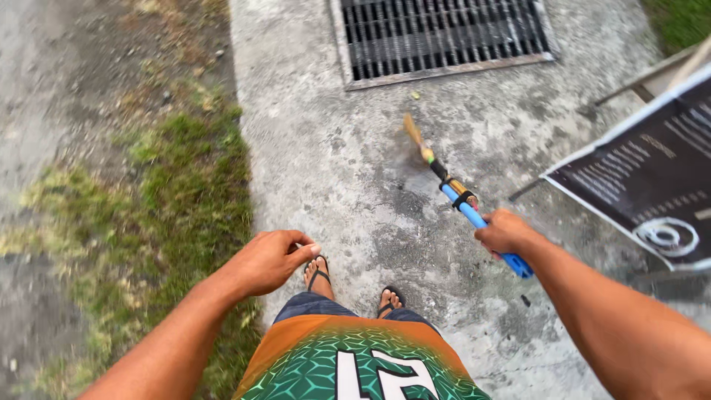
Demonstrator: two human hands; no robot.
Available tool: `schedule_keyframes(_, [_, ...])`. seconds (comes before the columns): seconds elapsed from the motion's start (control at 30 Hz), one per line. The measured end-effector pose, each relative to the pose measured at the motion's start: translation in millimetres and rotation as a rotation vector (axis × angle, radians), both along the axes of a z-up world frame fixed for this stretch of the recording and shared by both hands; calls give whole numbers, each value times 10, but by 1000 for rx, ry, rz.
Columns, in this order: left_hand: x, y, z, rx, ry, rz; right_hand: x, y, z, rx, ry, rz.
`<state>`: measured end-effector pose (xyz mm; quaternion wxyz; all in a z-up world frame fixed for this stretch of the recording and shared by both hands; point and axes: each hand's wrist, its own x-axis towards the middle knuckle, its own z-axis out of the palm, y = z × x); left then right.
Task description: The person sweeps debris across a concrete sidewalk and near a metal grate using a broom.
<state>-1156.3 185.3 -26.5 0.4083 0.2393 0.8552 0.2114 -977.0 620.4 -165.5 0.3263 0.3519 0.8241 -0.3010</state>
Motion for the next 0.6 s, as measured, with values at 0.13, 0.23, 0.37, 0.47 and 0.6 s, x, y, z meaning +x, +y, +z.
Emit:
schedule_keyframes(0.13, [-654, 13, 51, -81, 52, -159, 799, -684, 160, -260, 149, -590])
schedule_keyframes(0.23, [-972, 202, 66, -163, 55, -244, 1620, -1442, 394, -281, 121, -836])
schedule_keyframes(0.37, [-1085, 510, 76, -286, 39, -339, 2538, -2131, 465, -259, 55, -1301])
schedule_keyframes(0.47, [-968, 814, 90, -252, 21, -426, 3321, -2170, 49, -304, 97, -1624])
schedule_keyframes(0.6, [-683, 1148, 130, -286, 66, -524, 4237, -1462, -744, -601, 223, -2075])
